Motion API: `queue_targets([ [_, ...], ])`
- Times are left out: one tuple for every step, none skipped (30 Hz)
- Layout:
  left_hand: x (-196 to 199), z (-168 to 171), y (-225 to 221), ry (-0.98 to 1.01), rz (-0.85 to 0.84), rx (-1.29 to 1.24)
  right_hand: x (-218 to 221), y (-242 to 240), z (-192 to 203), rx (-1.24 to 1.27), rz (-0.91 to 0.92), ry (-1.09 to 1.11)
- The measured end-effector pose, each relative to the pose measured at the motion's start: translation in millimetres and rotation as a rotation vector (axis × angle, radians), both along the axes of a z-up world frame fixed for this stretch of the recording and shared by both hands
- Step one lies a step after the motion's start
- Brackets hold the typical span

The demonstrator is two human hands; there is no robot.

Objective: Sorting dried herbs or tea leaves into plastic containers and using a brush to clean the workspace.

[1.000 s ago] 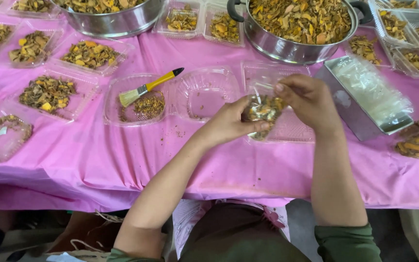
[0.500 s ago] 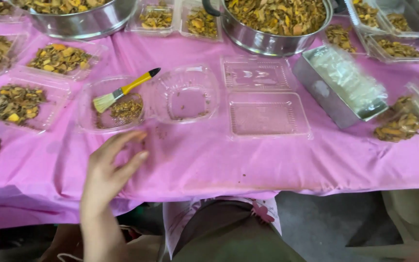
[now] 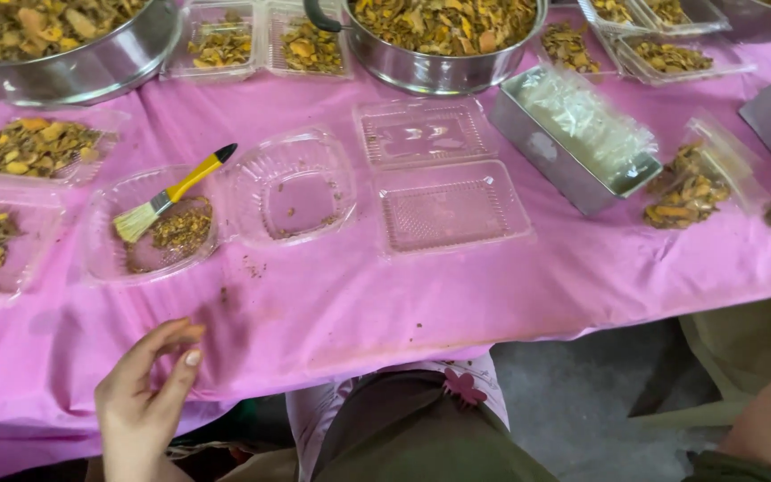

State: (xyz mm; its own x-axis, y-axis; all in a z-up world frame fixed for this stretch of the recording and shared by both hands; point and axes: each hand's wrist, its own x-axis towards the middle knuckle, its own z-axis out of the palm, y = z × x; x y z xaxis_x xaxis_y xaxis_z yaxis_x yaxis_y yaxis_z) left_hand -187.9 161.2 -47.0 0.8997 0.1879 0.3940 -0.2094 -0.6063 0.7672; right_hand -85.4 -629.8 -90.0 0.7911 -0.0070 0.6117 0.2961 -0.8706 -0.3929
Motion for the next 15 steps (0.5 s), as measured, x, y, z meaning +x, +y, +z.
queue_targets([
  [0.3,2.9,-2.8,-0.003,0.016,-0.004,17.7,-8.5,4.2,-0.024,0.017,-0.001],
  [0.6,5.8,-5.3,0.006,0.003,0.014,37.0,-14.9,8.5,-0.047,0.035,-0.001],
  [1.8,8.8,-7.6,0.015,-0.012,0.033,56.3,-19.4,11.4,-0.070,0.049,-0.003],
  [0.1,9.0,-6.8,0.012,0.001,0.030,73.0,-24.6,5.1,-0.092,0.064,-0.006],
  [-0.8,9.6,-6.0,0.004,-0.009,0.049,88.2,-29.4,-0.7,-0.114,0.074,-0.007],
  [-1.7,10.2,-5.2,-0.004,-0.020,0.069,103.9,-33.3,-6.1,-0.136,0.085,-0.008],
  [-2.9,11.4,-5.3,-0.005,-0.010,0.065,116.9,-37.6,-13.7,-0.159,0.097,-0.008],
  [-4.2,12.5,-5.3,-0.007,0.005,0.038,130.3,-41.2,-20.8,-0.182,0.109,-0.009],
  [-5.7,12.9,-5.5,-0.009,0.020,0.009,144.0,-44.5,-26.7,-0.207,0.122,-0.009],
  [-6.0,12.8,-3.8,-0.009,0.031,0.003,155.4,-45.8,-32.0,-0.232,0.134,-0.009],
  [-7.3,13.3,-2.2,-0.025,0.033,0.039,170.0,-45.5,-36.1,-0.257,0.151,-0.010],
  [-8.7,13.7,-0.5,-0.040,0.034,0.075,184.9,-44.7,-40.0,-0.283,0.169,-0.011],
  [-9.2,14.4,1.4,-0.040,0.051,0.070,197.7,-41.4,-43.1,-0.307,0.187,-0.013],
  [-9.6,15.0,3.0,-0.066,0.047,0.095,210.7,-38.1,-46.0,-0.332,0.205,-0.016],
  [-8.8,16.7,5.4,-0.092,0.038,0.123,220.3,-35.4,-50.4,-0.354,0.217,-0.017],
])
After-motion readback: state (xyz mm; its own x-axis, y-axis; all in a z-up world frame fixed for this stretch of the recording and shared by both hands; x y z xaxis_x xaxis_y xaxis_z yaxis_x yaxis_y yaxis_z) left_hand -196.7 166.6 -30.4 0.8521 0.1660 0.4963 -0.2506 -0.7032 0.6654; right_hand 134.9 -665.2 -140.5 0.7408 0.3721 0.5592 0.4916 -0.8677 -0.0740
